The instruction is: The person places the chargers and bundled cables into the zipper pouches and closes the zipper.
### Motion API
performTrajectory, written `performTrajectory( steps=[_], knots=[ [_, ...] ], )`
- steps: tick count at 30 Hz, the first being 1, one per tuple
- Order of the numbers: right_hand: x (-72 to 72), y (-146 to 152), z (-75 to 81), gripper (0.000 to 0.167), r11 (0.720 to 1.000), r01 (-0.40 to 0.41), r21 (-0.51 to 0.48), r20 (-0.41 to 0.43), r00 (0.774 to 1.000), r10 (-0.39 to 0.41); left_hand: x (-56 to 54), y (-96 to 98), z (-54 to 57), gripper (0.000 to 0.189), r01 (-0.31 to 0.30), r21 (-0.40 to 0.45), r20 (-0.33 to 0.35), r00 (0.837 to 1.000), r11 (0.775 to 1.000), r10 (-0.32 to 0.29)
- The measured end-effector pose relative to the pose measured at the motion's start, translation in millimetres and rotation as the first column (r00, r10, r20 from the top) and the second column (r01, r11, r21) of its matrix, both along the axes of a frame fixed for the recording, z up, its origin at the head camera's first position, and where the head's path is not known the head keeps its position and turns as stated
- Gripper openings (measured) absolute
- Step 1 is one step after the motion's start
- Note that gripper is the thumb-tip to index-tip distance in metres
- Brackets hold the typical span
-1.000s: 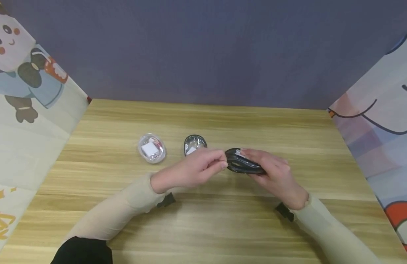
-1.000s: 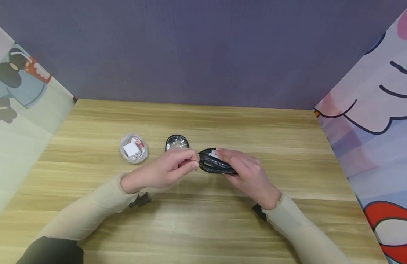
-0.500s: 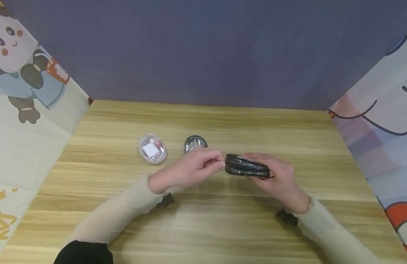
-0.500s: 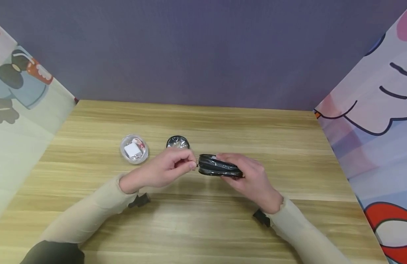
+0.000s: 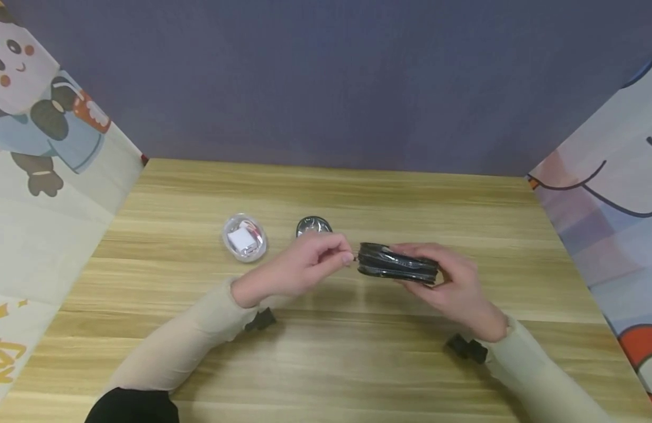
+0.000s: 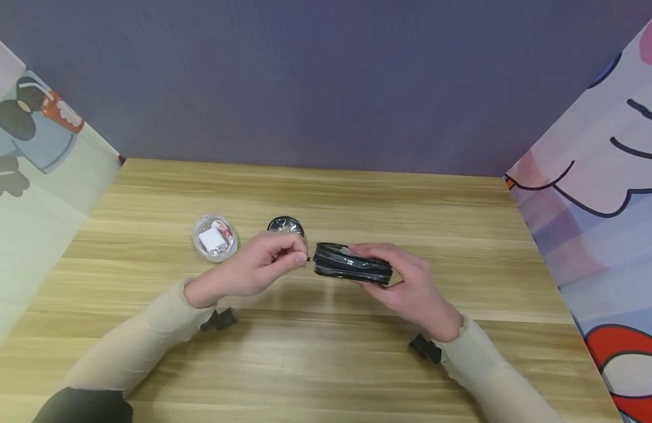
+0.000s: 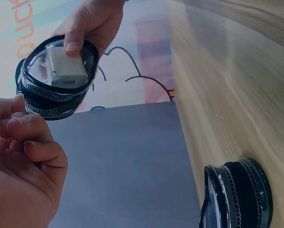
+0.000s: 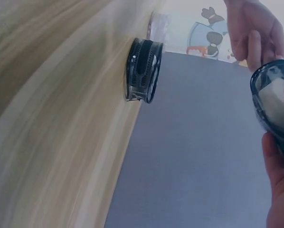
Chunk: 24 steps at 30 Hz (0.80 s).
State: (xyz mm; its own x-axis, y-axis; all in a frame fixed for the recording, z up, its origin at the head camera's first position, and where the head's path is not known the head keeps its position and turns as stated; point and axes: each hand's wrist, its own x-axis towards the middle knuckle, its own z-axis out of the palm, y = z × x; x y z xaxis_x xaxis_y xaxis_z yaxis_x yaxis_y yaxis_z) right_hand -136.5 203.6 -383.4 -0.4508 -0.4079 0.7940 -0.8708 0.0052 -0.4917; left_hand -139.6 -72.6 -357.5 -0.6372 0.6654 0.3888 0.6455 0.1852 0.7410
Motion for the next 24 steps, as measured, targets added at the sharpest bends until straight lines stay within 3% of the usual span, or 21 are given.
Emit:
performTrajectory(
  steps=[5,11,15,24],
  knots=[
    [3.4,-5.3,6.7,0.041,0.989,-0.044,-0.142,-0.043,0.998,0.038,-1.4,-2.1,-2.5,0.012,0.012,-0.005,0.014,1.0,1.0,-0.011],
    [4.7,-15.7,4.7,0.039,0.943,-0.136,-0.303,-0.093,0.989,0.112,-0.5,3.1,-5.1,0.015,0.057,-0.015,-0.007,0.998,0.998,-0.057],
    [6.2,-17.5,5.3,0.037,0.945,-0.141,-0.296,-0.133,0.986,0.105,0.3,6.5,-4.2,0.019,0.036,-0.008,-0.019,0.999,0.999,-0.037],
    [10.3,-15.6,5.7,0.036,0.975,-0.08,-0.209,-0.184,0.982,0.041,0.8,8.9,-7.2,0.019,0.01,-0.018,0.065,0.998,1.0,-0.009]
  ],
)
